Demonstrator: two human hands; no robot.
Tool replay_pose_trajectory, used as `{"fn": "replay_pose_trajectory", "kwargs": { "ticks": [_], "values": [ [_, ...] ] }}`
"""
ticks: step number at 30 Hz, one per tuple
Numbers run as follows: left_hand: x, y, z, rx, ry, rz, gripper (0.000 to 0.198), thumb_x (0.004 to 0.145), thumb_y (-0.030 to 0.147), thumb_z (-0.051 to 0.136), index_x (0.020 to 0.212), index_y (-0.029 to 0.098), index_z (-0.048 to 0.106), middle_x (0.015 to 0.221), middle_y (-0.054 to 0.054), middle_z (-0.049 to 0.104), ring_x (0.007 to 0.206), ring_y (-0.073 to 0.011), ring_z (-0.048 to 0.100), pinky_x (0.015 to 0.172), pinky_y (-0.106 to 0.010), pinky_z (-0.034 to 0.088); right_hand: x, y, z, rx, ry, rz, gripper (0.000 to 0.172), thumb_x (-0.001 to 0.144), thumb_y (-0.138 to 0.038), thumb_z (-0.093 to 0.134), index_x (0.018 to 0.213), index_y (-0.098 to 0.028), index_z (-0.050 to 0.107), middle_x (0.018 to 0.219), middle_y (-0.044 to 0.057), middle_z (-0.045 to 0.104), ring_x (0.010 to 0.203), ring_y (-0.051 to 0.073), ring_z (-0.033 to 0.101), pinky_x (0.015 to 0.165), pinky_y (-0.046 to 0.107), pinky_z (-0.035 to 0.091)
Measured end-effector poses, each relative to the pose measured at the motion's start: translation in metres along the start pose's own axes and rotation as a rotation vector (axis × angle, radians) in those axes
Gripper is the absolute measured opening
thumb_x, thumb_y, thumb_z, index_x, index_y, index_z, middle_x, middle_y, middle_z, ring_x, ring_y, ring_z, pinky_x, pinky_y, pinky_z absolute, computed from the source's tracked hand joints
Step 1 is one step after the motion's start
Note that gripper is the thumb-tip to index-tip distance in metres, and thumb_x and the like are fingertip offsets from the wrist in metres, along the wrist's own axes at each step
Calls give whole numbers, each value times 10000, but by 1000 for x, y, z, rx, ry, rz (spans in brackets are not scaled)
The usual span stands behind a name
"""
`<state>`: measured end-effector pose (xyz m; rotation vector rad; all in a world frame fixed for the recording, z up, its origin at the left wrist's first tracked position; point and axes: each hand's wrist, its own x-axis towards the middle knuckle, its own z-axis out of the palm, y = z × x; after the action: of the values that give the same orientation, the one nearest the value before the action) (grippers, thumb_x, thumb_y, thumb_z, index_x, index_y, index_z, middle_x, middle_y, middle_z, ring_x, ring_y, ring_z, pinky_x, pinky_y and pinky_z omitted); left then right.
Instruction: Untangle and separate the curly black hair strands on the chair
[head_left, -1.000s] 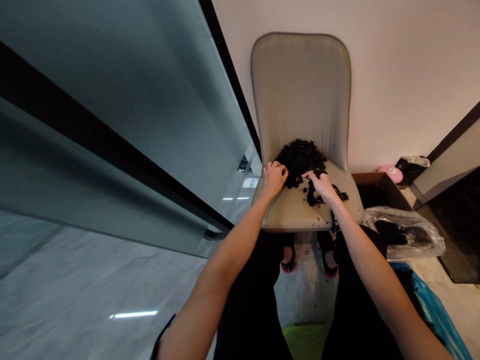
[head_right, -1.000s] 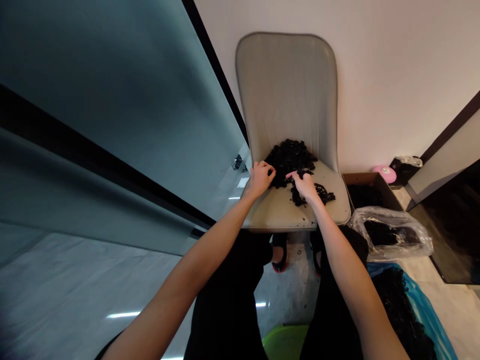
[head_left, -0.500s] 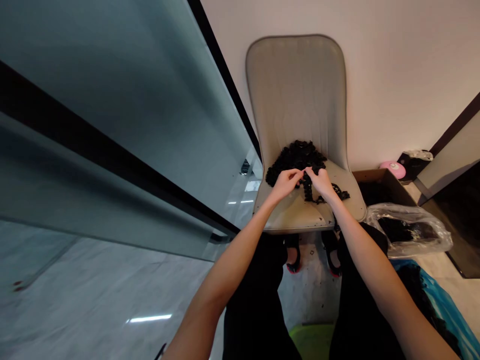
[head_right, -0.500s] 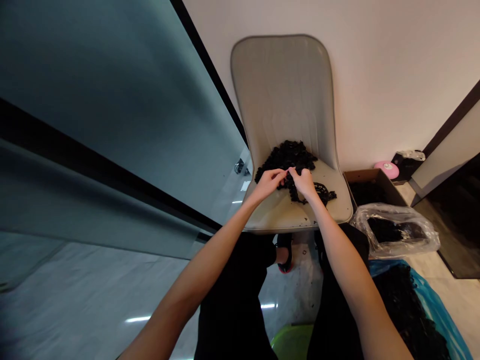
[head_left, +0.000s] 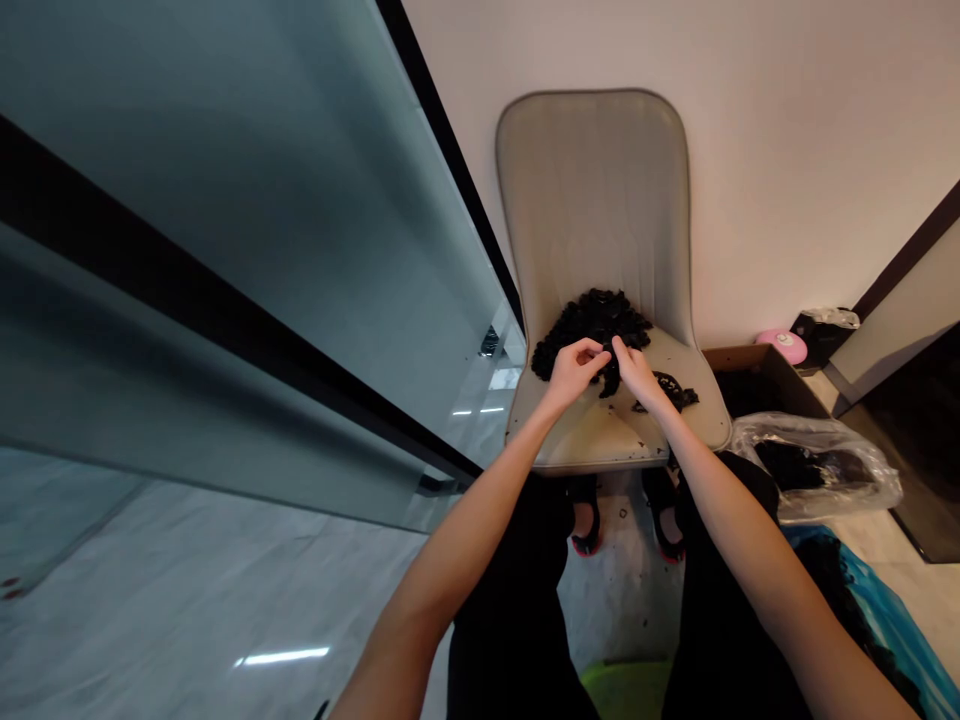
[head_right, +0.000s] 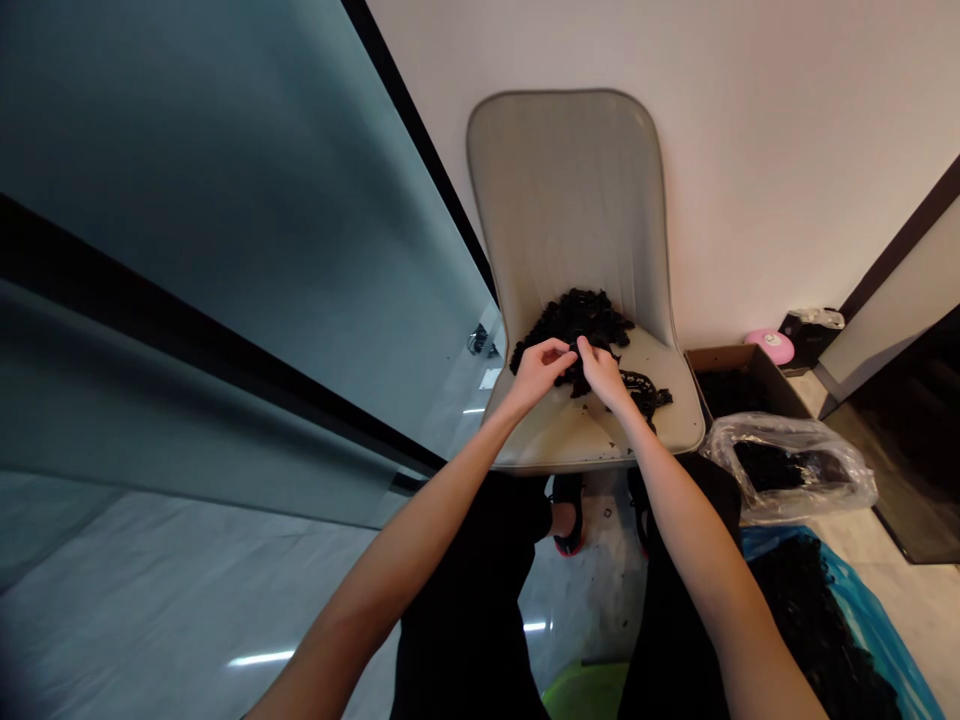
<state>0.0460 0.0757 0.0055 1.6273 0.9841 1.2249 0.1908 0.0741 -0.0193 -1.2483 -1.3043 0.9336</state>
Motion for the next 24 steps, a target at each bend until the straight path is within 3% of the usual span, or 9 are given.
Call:
{"fn": "replay_pose_trajectory", "kwargs": {
  "ticks": [4,10,13,17,20,24],
  "values": [
    [-2,0,0,51,-25,27,180,761,331,733,760,180,634,663,25,576,607,-116,490,598,-253,356,-2,-5,1,-192,115,-51,660,870,-760,494,485,-227,434,510,-7,438,572,145,394,588,306,296],
    [-3,1,-3,53,-93,8,201,795,332,697,716,189,580,609,37,532,584,-113,472,583,-244,343,-4,-9,-1,-201,61,-128,691,869,-768,471,454,-222,391,478,-23,348,538,121,315,559,319,220],
    [-2,0,-6,34,-156,-7,352,851,455,661,653,184,556,579,34,489,563,-106,433,561,-245,314,-4,-8,0,-212,8,-141,688,888,-738,472,452,-207,454,459,-21,374,524,119,338,553,307,225],
    [0,-7,-11,40,-239,-29,519,876,637,601,681,158,642,574,17,492,542,-104,391,529,-254,265,-6,-7,2,-233,-104,-169,674,923,-678,478,484,-180,596,448,4,501,500,130,429,555,287,280],
    [2,-12,-14,-10,-295,-53,532,874,652,615,712,149,676,590,4,525,534,-100,400,523,-252,271,-8,-8,3,-162,-150,-152,683,924,-689,475,491,-180,617,469,27,564,492,137,483,571,280,345],
    [3,-11,-8,-228,-325,-128,455,823,602,708,736,158,661,653,-2,571,578,-101,489,570,-240,375,-11,-10,5,72,-165,-97,681,878,-748,499,495,-191,585,493,33,578,508,138,525,596,277,407]
  ]
}}
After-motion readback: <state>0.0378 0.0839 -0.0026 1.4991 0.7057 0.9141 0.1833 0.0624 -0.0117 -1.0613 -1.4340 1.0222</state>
